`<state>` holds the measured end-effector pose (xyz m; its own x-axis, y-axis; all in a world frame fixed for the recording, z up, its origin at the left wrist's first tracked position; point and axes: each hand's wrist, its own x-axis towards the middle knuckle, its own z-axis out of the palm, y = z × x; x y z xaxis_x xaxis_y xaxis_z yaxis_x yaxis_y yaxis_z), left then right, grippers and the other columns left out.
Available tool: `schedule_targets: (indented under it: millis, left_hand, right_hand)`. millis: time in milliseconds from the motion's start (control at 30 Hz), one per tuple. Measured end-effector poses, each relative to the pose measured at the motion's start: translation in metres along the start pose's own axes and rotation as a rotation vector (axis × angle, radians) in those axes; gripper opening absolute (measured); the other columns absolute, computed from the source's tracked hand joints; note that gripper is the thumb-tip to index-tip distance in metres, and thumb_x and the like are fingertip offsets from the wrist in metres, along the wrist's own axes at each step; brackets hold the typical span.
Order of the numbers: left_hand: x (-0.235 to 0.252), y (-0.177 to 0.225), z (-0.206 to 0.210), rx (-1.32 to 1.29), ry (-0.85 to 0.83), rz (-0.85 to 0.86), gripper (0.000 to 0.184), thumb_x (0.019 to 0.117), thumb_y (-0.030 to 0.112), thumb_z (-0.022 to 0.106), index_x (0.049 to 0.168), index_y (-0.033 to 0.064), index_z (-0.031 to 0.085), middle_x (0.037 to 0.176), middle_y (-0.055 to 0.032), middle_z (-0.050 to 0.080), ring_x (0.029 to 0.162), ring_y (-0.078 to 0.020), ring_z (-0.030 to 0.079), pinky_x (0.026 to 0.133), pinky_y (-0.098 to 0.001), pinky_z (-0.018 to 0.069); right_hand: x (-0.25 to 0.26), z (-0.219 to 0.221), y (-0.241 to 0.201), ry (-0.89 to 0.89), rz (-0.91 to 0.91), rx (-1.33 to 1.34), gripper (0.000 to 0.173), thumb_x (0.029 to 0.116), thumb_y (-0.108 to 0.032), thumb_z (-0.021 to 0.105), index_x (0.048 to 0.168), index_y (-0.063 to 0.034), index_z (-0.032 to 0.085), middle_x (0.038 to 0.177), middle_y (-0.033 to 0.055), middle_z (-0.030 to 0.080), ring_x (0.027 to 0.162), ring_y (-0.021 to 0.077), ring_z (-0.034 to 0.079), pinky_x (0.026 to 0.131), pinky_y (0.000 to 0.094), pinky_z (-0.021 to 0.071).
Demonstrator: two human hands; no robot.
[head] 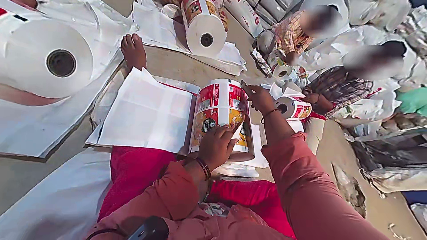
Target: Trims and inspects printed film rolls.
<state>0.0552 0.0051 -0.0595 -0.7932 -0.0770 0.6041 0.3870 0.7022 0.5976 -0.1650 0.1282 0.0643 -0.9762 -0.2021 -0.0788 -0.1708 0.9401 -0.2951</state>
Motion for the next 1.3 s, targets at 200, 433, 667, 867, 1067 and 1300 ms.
schedule_targets:
  millis: [200,433,667,867,1067,1300]
  left_hand:
    - [0.002,-0.001,-0.001,0.009,0.018,0.013,0.037,0.1055,0.034,0.051,0.1,0.0051,0.074,0.119,-0.0099,0.073,0.127,-0.027,0.064,0.109,-0.0468,0.0497]
    - [0.001,0.0,-0.001,-0.001,0.009,0.029,0.036,0.1054,0.031,0.05,0.103,0.0023,0.073,0.12,-0.0123,0.073,0.128,-0.0287,0.064,0.111,-0.0474,0.0483]
    - [0.0,0.001,-0.005,-0.024,-0.006,-0.031,0.035,0.1049,0.03,0.051,0.109,0.0013,0.072,0.124,-0.0145,0.071,0.127,-0.0299,0.064,0.11,-0.0487,0.048]
    - [0.0,0.004,-0.011,-0.108,-0.019,-0.104,0.033,0.1052,0.026,0.053,0.113,-0.0012,0.07,0.125,-0.0171,0.071,0.121,-0.0329,0.067,0.104,-0.0514,0.0521]
    - [0.005,-0.006,-0.027,-0.293,0.086,-0.232,0.028,0.1058,0.021,0.055,0.11,-0.0037,0.068,0.104,-0.0201,0.069,0.097,-0.0325,0.068,0.09,-0.0515,0.0548]
    - [0.008,0.013,-0.025,-0.261,0.192,-0.22,0.026,0.1061,0.015,0.052,0.112,-0.0052,0.067,0.106,-0.0201,0.068,0.098,-0.0273,0.067,0.091,-0.0423,0.0537]
  right_hand:
    - [0.002,-0.024,-0.014,-0.117,0.02,-0.038,0.039,0.1083,-0.035,0.052,0.145,-0.023,0.058,0.09,0.0107,0.071,0.056,0.0168,0.058,0.054,0.035,0.05]
    - [-0.019,-0.046,-0.024,-0.267,-0.031,-0.184,0.041,0.1099,-0.045,0.045,0.139,-0.0222,0.062,0.087,0.0106,0.068,0.056,0.0158,0.057,0.053,0.0335,0.0494]
    - [-0.073,-0.055,-0.022,-0.353,-0.001,-0.139,0.04,0.1086,-0.044,0.049,0.144,-0.0285,0.06,0.083,0.0084,0.068,0.05,0.0136,0.052,0.049,0.0305,0.0458]
    - [-0.183,-0.046,0.016,-0.244,0.002,0.147,0.047,0.1086,-0.019,0.049,0.155,-0.0201,0.045,0.089,0.0072,0.071,0.048,0.0093,0.051,0.047,0.0268,0.0454]
    - [-0.259,0.043,0.136,0.281,0.159,0.987,0.055,0.1053,-0.009,0.039,0.159,-0.0045,0.028,0.093,0.0095,0.067,0.049,0.0095,0.052,0.041,0.0238,0.0448]
    - [-0.261,0.094,0.187,0.324,0.484,1.328,0.041,0.1108,-0.014,0.034,0.151,-0.0071,0.037,0.092,0.008,0.067,0.05,0.0082,0.052,0.042,0.0214,0.0418]
